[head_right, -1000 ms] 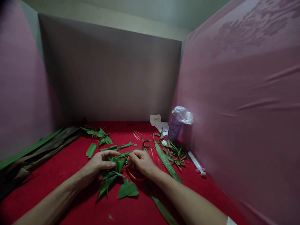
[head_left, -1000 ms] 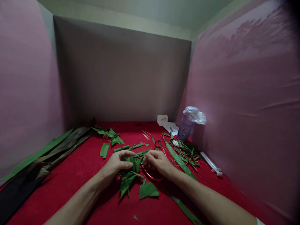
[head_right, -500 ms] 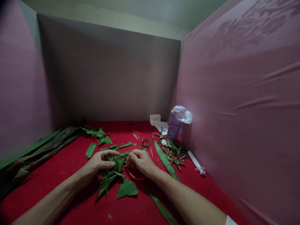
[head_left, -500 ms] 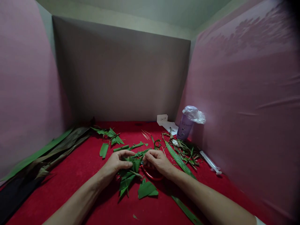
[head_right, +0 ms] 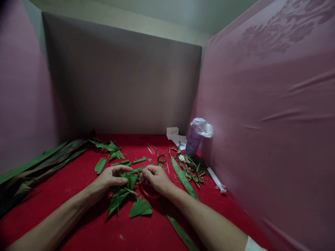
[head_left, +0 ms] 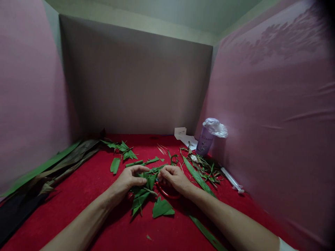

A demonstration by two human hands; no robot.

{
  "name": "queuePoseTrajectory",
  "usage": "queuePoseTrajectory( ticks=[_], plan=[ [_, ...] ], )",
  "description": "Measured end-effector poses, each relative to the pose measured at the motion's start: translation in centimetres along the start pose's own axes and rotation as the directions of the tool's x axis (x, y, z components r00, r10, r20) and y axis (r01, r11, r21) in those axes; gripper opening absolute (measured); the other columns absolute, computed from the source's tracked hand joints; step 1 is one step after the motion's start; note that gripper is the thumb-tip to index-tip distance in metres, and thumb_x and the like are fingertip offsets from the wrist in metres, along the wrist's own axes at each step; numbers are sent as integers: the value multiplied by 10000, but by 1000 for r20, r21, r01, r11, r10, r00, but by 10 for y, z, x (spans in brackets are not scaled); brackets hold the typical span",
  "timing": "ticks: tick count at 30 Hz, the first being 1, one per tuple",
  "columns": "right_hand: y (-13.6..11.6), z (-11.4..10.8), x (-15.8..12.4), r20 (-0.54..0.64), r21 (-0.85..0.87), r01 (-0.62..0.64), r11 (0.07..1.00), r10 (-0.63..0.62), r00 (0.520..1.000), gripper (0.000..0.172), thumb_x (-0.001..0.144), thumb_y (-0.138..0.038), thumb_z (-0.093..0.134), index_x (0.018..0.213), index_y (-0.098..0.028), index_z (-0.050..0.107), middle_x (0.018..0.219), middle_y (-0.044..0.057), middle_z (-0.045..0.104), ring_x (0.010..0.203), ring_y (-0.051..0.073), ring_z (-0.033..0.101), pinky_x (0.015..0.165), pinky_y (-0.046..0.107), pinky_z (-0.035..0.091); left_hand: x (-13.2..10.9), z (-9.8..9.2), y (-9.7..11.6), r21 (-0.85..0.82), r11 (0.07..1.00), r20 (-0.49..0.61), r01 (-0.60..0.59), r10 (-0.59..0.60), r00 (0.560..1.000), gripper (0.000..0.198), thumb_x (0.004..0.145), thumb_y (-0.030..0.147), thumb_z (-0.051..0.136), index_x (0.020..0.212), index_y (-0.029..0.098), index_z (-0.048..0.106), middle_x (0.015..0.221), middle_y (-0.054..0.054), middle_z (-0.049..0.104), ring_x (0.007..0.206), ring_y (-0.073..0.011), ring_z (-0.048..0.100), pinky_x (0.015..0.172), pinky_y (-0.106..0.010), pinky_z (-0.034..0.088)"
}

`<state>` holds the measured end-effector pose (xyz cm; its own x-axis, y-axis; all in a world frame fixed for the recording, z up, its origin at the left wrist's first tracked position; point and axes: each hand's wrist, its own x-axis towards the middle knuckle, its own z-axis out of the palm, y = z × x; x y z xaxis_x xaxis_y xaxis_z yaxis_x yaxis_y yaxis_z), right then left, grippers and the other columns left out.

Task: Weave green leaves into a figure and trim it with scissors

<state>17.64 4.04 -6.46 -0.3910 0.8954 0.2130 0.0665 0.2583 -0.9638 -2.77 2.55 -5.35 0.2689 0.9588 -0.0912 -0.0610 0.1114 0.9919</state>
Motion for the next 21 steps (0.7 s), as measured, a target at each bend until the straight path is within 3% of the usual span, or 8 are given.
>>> queuePoseTrajectory(
  ticks=[5, 12, 21],
  plan=[
    [2, -1, 0, 1, 1, 5, 1000, -5, 1000, 428, 775, -552, 546, 644, -147, 596, 576, 2, 567, 490, 91, 462, 502, 216, 367, 3, -2, -3, 32, 999, 29, -15, 14, 999, 432, 577, 163, 747, 988, 122, 621, 726, -63, 704, 609, -185, 651, 615, -305, 478],
    [2, -1, 1, 3, 30, -14, 999, 13, 1000, 455, 768, -583, 534, 660, -145, 596, 580, 1, 574, 478, 83, 450, 467, 201, 348, 4, -1, -1, 66, 998, -40, 6, -3, 999, 417, 552, 156, 753, 956, 124, 651, 654, -19, 672, 539, -130, 599, 535, -240, 441],
    [1, 0, 1, -14, 76, -9, 997, 10, 1000, 487, 758, -614, 524, 659, -143, 598, 579, 7, 575, 466, 83, 453, 444, 197, 339, 0, 1, 3, 15, 1000, 12, 12, -12, 1000, 410, 559, 149, 765, 951, 137, 644, 709, -42, 707, 583, -146, 635, 590, -257, 478]
  ],
)
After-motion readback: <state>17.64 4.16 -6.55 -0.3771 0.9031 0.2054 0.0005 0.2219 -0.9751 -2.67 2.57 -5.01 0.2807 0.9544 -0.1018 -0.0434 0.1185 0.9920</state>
